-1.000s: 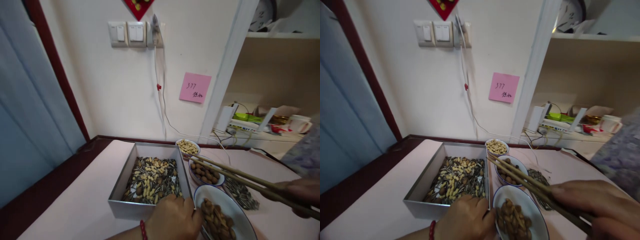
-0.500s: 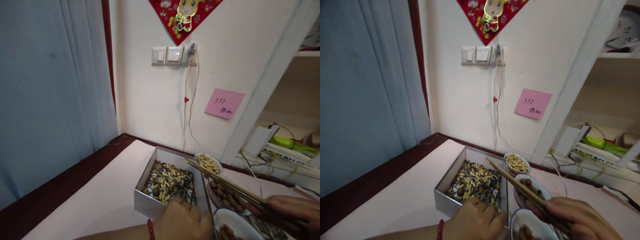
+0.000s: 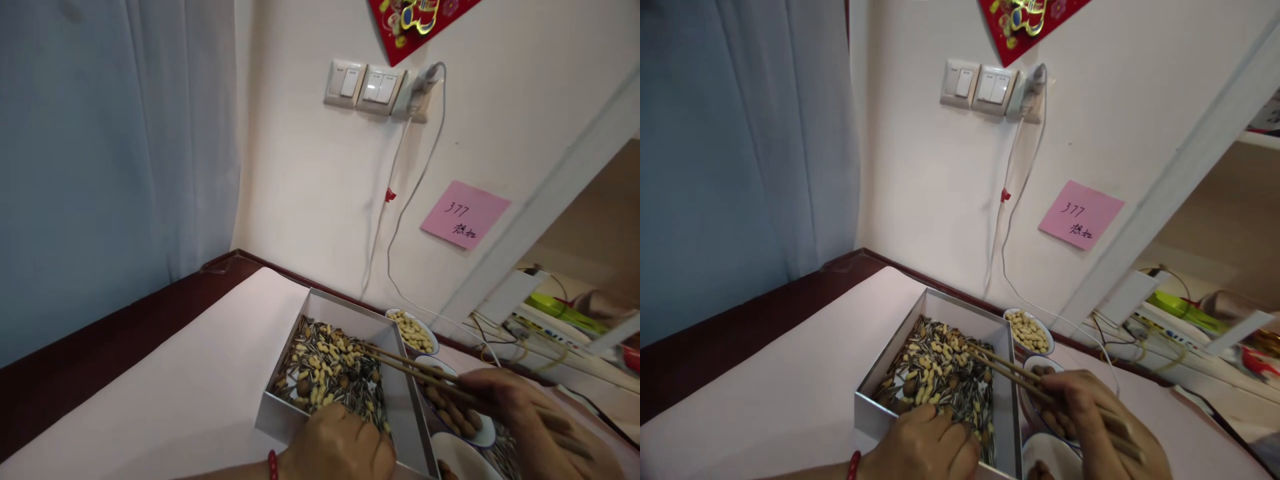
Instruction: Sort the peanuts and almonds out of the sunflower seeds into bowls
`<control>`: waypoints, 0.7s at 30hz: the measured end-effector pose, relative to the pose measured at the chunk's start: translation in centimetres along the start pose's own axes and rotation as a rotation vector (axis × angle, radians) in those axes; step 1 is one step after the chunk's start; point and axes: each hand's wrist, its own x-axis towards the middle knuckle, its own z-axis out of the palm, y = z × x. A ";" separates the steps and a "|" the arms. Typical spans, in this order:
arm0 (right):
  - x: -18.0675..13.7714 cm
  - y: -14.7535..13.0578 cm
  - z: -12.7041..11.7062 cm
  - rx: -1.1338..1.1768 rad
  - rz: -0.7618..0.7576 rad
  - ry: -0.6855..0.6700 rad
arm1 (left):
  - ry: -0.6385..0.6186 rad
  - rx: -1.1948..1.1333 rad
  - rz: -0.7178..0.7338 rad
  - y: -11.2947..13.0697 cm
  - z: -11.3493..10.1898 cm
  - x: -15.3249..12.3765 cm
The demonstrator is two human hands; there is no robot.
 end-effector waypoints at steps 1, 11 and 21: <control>0.1 -0.8 0.8 -0.008 0.006 -0.053 | 0.004 -0.002 0.005 -0.1 0.0 0.0; 1.8 -2.6 6.7 0.093 0.034 -0.239 | 0.046 -0.005 -0.065 0.5 0.7 -0.3; 1.8 -3.1 6.0 0.103 0.016 -0.166 | 0.001 0.010 -0.029 0.0 0.2 0.1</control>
